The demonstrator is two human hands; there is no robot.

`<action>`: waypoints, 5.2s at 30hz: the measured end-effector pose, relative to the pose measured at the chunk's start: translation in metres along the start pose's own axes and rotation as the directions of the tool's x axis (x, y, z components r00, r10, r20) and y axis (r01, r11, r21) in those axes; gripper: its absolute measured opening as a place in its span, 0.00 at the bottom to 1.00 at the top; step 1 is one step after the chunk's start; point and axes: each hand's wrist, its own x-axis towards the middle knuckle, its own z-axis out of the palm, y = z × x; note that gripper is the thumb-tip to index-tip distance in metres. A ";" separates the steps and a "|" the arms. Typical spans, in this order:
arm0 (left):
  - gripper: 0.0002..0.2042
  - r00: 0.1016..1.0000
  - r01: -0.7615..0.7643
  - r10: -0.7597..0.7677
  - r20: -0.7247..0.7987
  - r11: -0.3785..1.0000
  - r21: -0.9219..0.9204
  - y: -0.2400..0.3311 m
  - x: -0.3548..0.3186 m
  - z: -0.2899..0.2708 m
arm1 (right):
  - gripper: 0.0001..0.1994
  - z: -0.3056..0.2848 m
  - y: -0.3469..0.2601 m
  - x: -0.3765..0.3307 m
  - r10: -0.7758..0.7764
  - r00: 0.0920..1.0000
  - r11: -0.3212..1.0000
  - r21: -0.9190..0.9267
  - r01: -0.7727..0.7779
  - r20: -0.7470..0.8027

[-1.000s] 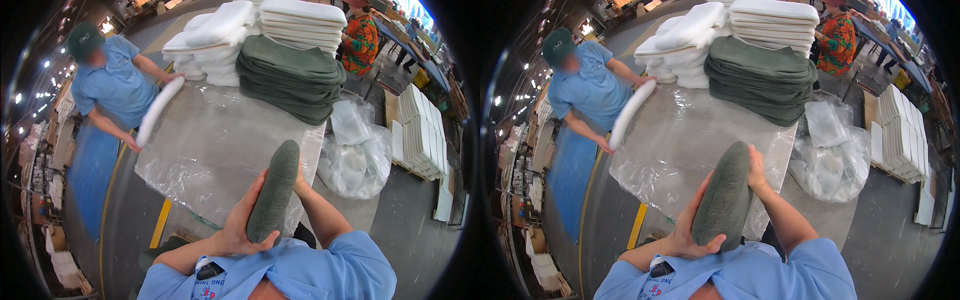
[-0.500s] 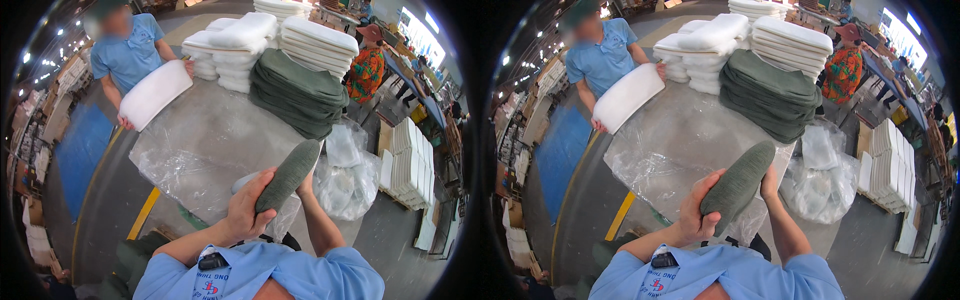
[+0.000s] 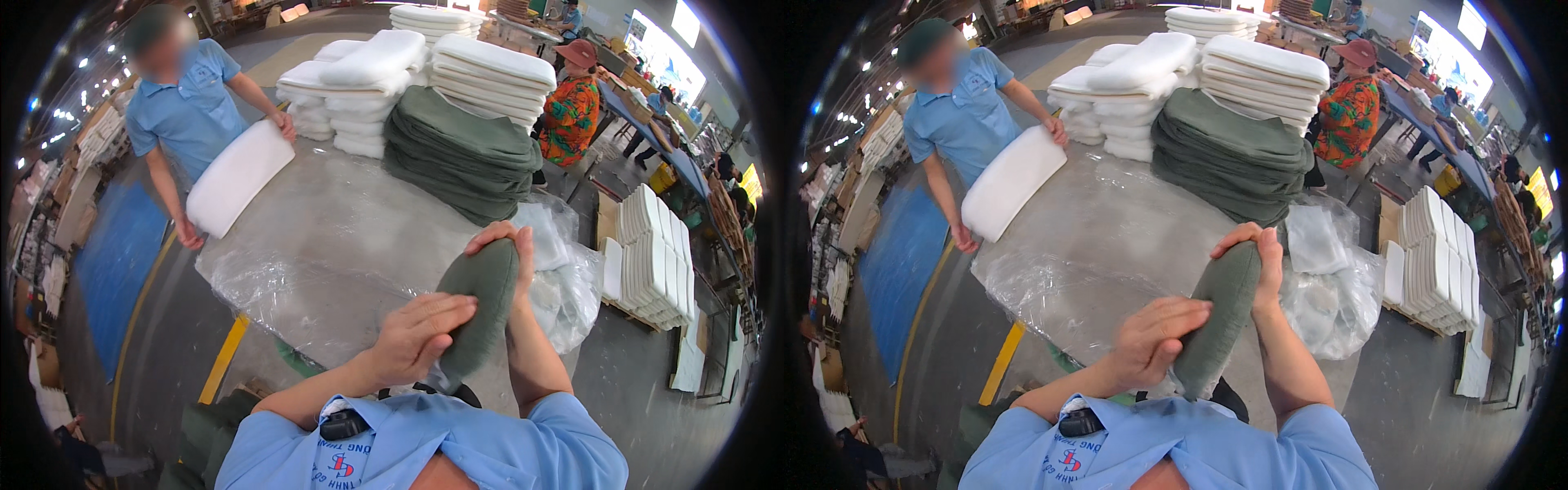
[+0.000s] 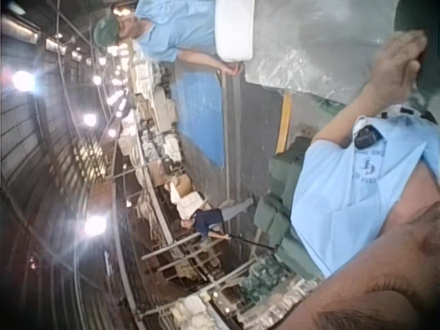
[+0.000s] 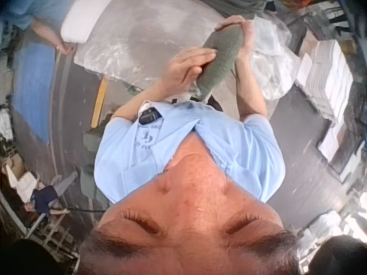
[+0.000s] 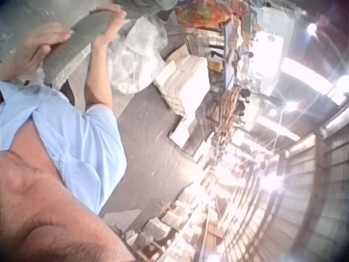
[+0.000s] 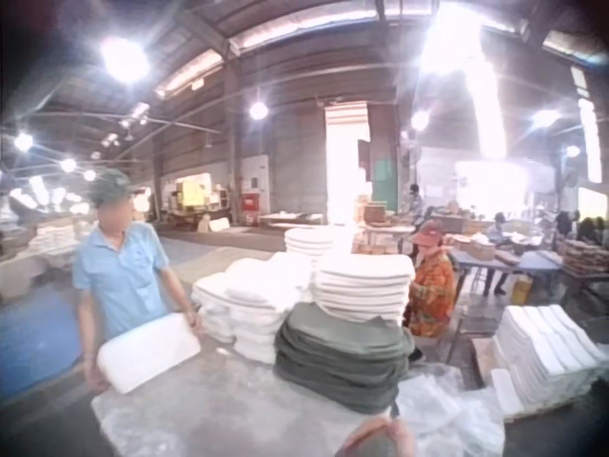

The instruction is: The person inserts white foam inserts into green fabric covers, aligns the edges, and places the finished cushions onto a stack. The person repeats this process for multiple cushions.

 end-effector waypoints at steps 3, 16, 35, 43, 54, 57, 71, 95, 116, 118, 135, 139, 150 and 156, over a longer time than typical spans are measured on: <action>0.26 1.000 0.008 -0.011 -0.023 0.996 -0.093 0.001 -0.001 0.008 | 0.36 -0.011 0.007 -0.009 -0.018 0.999 0.998 0.056 0.021 -0.047; 0.38 0.965 0.258 -0.256 0.054 0.966 -0.029 0.005 -0.004 -0.015 | 0.39 -0.007 0.048 -0.025 -0.116 0.954 0.989 -0.118 0.086 -0.277; 0.40 0.549 0.740 -0.645 -0.531 0.671 -0.051 0.050 -0.206 -0.138 | 0.26 -0.003 0.238 -0.149 0.358 0.835 0.838 -0.249 -0.485 -0.419; 0.28 -0.244 0.448 -0.884 -0.399 0.261 -0.855 -0.002 -0.230 -0.121 | 0.17 -0.014 0.212 -0.115 0.723 0.687 0.682 -0.082 -0.727 -0.075; 0.20 -0.295 0.313 -0.955 0.029 -0.125 -0.941 0.007 -0.247 -0.048 | 0.25 -0.079 0.122 -0.061 0.691 0.711 0.680 0.219 -0.700 0.129; 0.25 -0.243 0.371 -0.963 0.119 -0.205 -0.906 0.008 -0.252 -0.052 | 0.28 -0.072 0.121 -0.054 0.580 0.811 0.798 0.147 -0.584 0.073; 0.42 0.254 0.724 -0.958 0.131 0.278 0.631 -0.001 -0.178 -0.005 | 0.50 -0.103 0.096 0.033 0.535 0.834 0.788 -0.439 -0.433 0.138; 0.32 0.689 0.698 -0.714 0.121 0.610 -0.375 -0.209 0.021 0.033 | 0.10 -0.069 0.147 0.054 0.094 0.992 0.896 -0.442 -0.045 0.089; 0.29 0.357 0.523 -0.656 0.665 0.730 0.440 -0.264 0.145 0.095 | 0.03 -0.059 0.189 0.009 -0.010 0.997 0.930 -0.367 -0.020 -0.081; 0.27 0.592 0.748 -0.599 0.539 0.658 -0.089 -0.280 0.132 0.084 | 0.04 -0.049 0.177 0.017 0.007 0.997 0.930 -0.366 -0.035 -0.077; 0.24 0.399 0.835 -0.745 -0.534 0.536 -0.123 -0.234 -0.053 -0.099 | 0.22 -0.039 0.070 -0.210 0.424 0.867 0.887 -0.073 -0.456 -0.260; 0.17 0.177 0.768 -0.870 -0.461 0.414 -0.488 -0.169 -0.134 -0.122 | 0.22 -0.038 0.096 -0.208 0.416 0.788 0.890 0.025 -0.455 -0.453; 0.32 0.483 0.706 -0.876 0.016 0.400 0.584 0.003 -0.196 -0.120 | 0.27 -0.050 0.098 0.013 0.057 0.895 0.993 -0.069 -0.097 -0.442; 0.41 0.559 0.828 -0.826 0.072 0.561 -0.005 -0.059 -0.232 0.014 | 0.19 -0.064 0.141 0.049 0.158 0.776 0.824 -0.351 -0.444 -0.611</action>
